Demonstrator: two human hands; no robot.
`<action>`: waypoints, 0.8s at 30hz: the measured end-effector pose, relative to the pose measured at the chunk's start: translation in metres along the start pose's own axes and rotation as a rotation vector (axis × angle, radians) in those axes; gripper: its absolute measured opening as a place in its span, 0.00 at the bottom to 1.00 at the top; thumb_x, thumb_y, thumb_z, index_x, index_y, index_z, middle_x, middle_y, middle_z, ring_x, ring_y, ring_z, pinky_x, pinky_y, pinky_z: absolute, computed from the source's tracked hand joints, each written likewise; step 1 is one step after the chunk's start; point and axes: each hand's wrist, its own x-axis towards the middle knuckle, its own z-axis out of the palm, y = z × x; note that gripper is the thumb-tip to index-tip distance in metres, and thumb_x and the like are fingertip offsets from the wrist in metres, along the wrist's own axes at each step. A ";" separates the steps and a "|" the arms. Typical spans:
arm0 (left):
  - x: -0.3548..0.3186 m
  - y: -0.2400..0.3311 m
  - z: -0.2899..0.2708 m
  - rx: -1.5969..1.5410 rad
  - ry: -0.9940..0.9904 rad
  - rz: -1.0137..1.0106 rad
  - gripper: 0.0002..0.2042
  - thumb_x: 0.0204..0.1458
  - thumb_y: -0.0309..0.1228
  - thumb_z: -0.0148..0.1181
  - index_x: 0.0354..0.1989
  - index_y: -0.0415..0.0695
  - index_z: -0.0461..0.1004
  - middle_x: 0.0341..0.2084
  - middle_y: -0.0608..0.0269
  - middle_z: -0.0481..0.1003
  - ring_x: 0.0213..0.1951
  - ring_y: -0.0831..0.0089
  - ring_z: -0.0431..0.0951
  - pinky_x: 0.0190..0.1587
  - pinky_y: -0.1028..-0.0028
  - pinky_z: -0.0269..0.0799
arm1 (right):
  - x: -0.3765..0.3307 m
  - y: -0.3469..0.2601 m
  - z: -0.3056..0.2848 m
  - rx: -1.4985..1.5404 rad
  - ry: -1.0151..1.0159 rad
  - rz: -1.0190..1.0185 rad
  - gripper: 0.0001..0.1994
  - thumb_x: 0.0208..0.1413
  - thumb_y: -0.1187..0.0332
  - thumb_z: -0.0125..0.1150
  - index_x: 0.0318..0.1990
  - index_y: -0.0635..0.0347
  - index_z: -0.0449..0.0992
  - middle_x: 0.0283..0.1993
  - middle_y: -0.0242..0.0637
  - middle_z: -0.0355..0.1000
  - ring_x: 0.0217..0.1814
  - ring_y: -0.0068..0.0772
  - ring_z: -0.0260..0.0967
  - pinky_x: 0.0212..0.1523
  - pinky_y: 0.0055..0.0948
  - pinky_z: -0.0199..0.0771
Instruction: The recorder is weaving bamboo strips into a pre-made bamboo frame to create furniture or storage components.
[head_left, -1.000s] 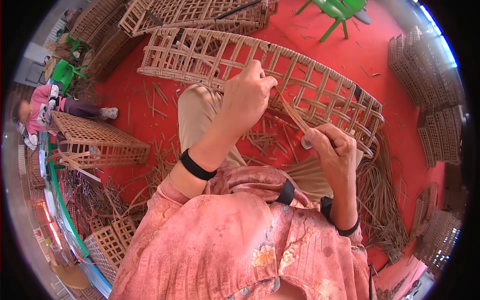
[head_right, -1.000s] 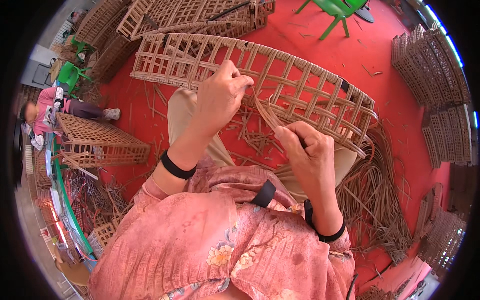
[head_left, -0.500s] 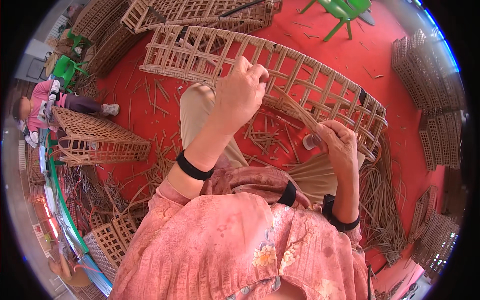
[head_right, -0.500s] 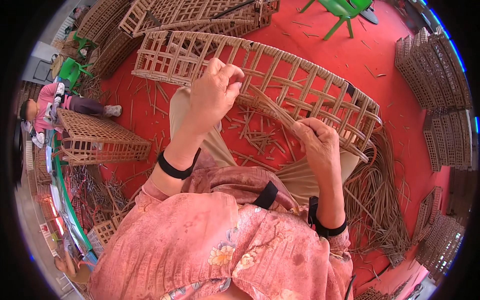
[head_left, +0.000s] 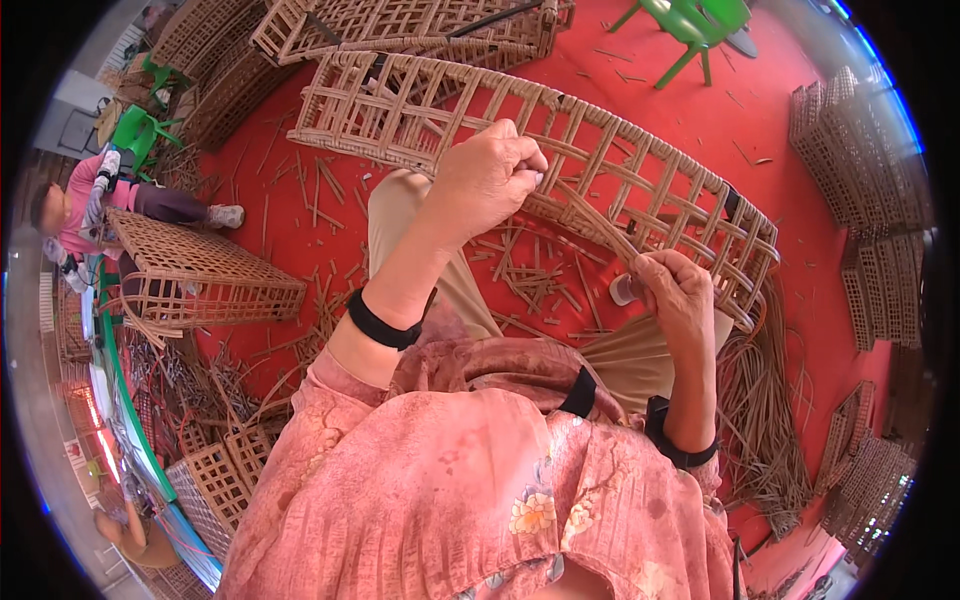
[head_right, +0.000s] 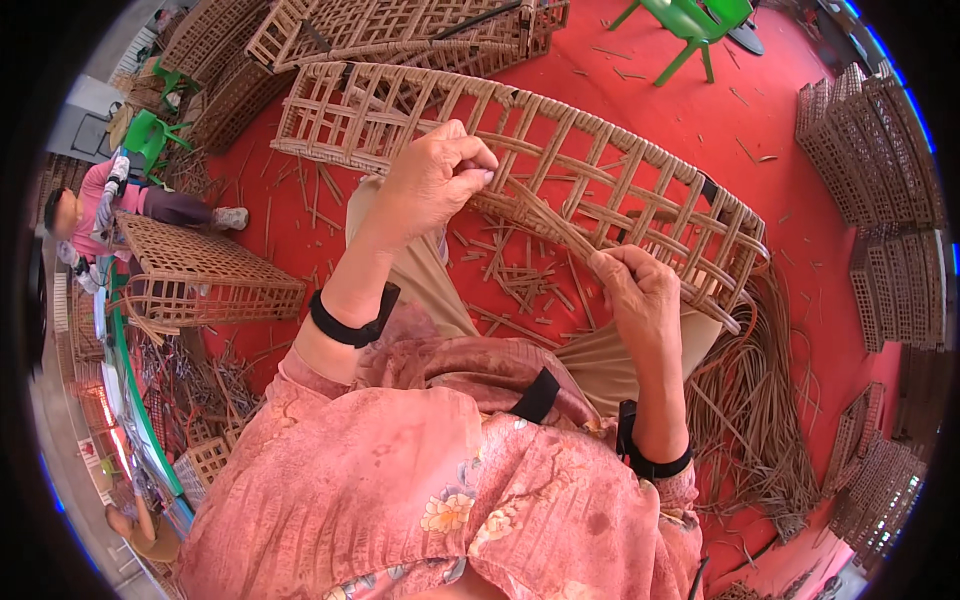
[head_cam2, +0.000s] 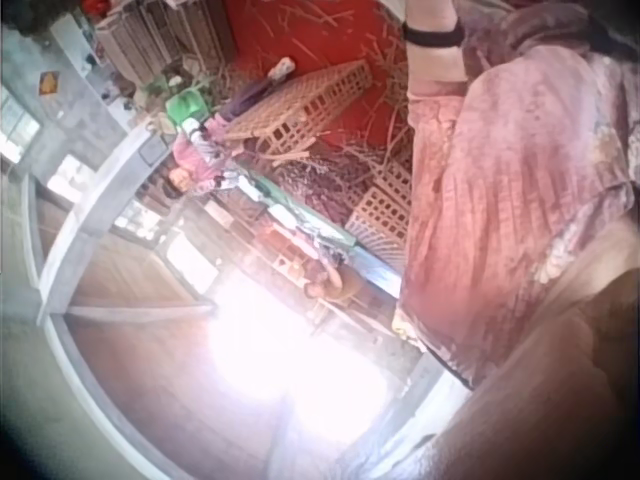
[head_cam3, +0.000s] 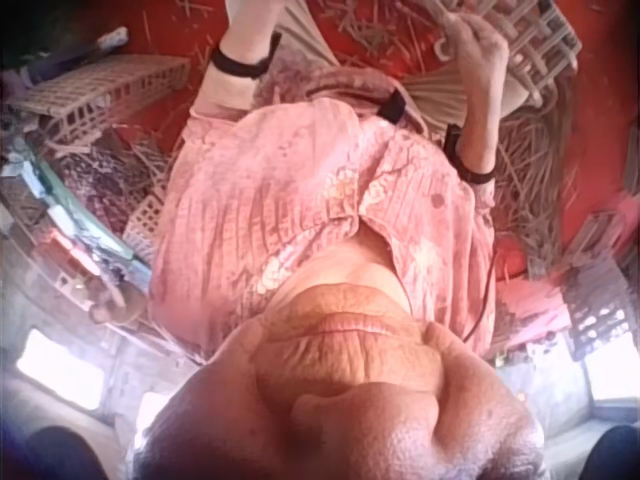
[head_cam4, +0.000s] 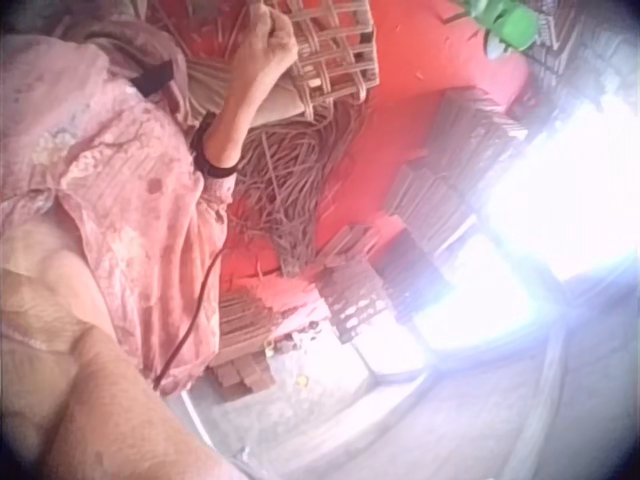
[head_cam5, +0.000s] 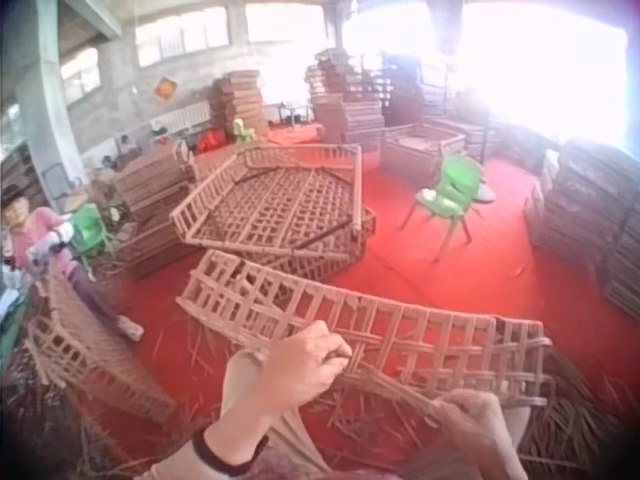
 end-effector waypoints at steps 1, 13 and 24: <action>-0.001 0.000 -0.003 -0.091 -0.019 -0.050 0.03 0.51 0.28 0.61 0.31 0.44 0.80 0.29 0.61 0.74 0.30 0.61 0.77 0.35 0.64 0.74 | -0.003 -0.010 0.004 -0.035 0.022 -0.018 0.11 0.60 0.65 0.61 0.36 0.66 0.81 0.20 0.25 0.66 0.23 0.14 0.61 0.24 0.20 0.60; -0.019 -0.021 -0.007 -0.106 0.397 -0.169 0.05 0.54 0.29 0.61 0.36 0.44 0.81 0.30 0.64 0.73 0.30 0.72 0.76 0.32 0.70 0.71 | 0.013 -0.055 0.032 -0.232 0.024 -0.249 0.11 0.59 0.67 0.61 0.39 0.68 0.80 0.24 0.39 0.76 0.27 0.21 0.71 0.32 0.23 0.71; -0.027 -0.015 -0.014 0.069 0.354 -0.208 0.07 0.54 0.27 0.59 0.40 0.46 0.78 0.32 0.63 0.74 0.32 0.65 0.77 0.34 0.68 0.74 | 0.023 -0.073 0.042 -0.356 0.028 -0.183 0.12 0.58 0.65 0.61 0.39 0.67 0.81 0.23 0.40 0.74 0.22 0.25 0.68 0.29 0.29 0.69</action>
